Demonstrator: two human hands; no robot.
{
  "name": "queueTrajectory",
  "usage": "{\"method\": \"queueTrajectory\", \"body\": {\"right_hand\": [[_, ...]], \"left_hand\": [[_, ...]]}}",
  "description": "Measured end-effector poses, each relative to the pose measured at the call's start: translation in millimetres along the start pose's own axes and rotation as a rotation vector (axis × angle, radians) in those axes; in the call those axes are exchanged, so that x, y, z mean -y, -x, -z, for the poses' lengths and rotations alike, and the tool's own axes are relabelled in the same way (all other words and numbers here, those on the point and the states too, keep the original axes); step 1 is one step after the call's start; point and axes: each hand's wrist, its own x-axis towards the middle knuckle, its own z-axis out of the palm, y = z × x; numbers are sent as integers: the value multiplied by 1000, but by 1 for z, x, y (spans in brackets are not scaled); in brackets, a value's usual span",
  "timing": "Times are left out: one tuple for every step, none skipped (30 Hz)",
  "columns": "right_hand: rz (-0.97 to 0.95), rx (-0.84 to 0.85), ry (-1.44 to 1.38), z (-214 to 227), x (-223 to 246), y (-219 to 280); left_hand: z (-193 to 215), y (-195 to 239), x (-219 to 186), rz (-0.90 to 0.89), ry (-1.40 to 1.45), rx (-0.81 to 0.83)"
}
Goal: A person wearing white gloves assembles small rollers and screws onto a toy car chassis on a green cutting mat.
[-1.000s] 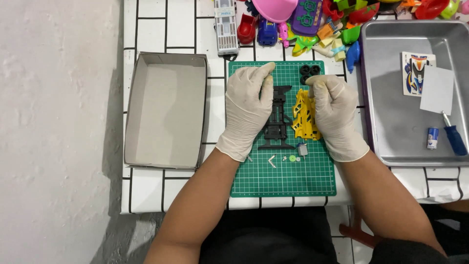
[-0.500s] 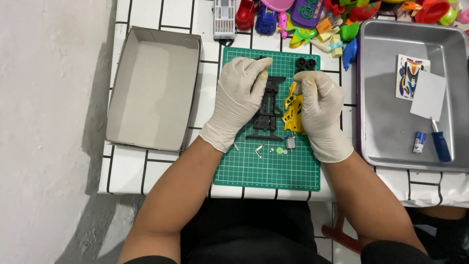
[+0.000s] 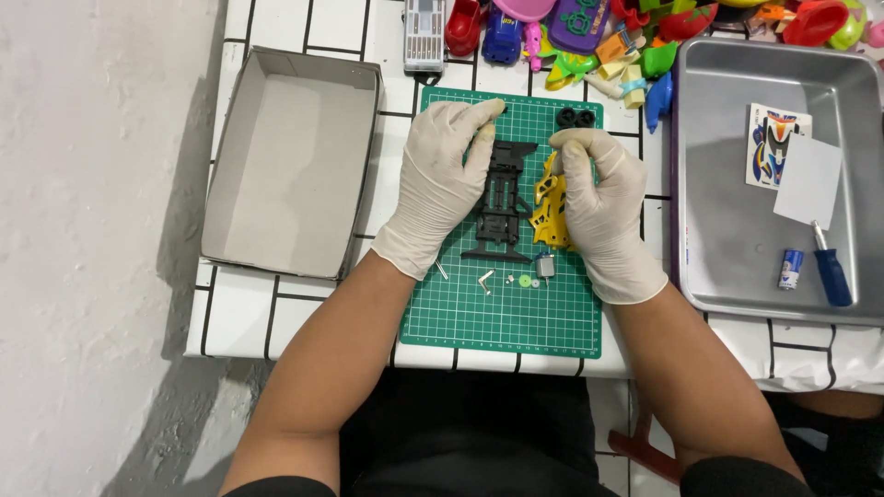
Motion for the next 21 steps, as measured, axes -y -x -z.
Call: {"method": "queueTrajectory", "body": {"right_hand": [[1,-4,1,1,1,-1],[-6,-9,4,1,3,-1],[-13,-15,7,1,4,-1],[-15,-18,6,2,3,-1],[-11,-24,2,3,1,-1],[-10,-30,-1,4,0,-1],[-15,-33,0,3,0,1],[-13,-52,0,3,-1,0],[-11,-72,0,3,-1,0],[-14,-75,1,3,-1,1],[-10,-92,-9,4,-1,1],[-3,-109,-20,5,-1,0],[-2,-112,-19,6,1,0],[-4,-133,-28,6,2,-1],[-6,-154,-38,7,4,-1],[-7,-157,-36,7,4,-2],[-11,-193,-58,8,4,-4],[-18,-228,-79,9,4,-4],[-21,-230,-76,11,7,-4],[2,-260,-44,12,10,-6],[25,-289,-11,13,12,-7]], "left_hand": [[0,-1,-1,-3,1,1],[1,-1,-3,12,-4,-7],[2,-1,-4,26,-9,-16],[5,-2,-4,25,-10,-13],[7,-2,-3,31,-1,-25],[8,-2,-3,38,10,-35],[10,-1,-3,38,11,-30],[10,-1,-4,48,-25,-51],[11,-2,-5,58,-61,-72],[10,-1,-3,58,-59,-67],[9,0,-2,81,-59,-69],[8,0,0,101,-60,-74],[8,1,1,99,-59,-73],[7,1,1,107,-66,-68],[7,1,2,116,-74,-63],[7,1,1,114,-72,-61],[7,1,0,122,-67,-51],[7,2,-2,131,-61,-39],[6,4,0,132,-58,-36],[5,5,2,152,-74,1],[4,6,4,171,-90,37]]}}
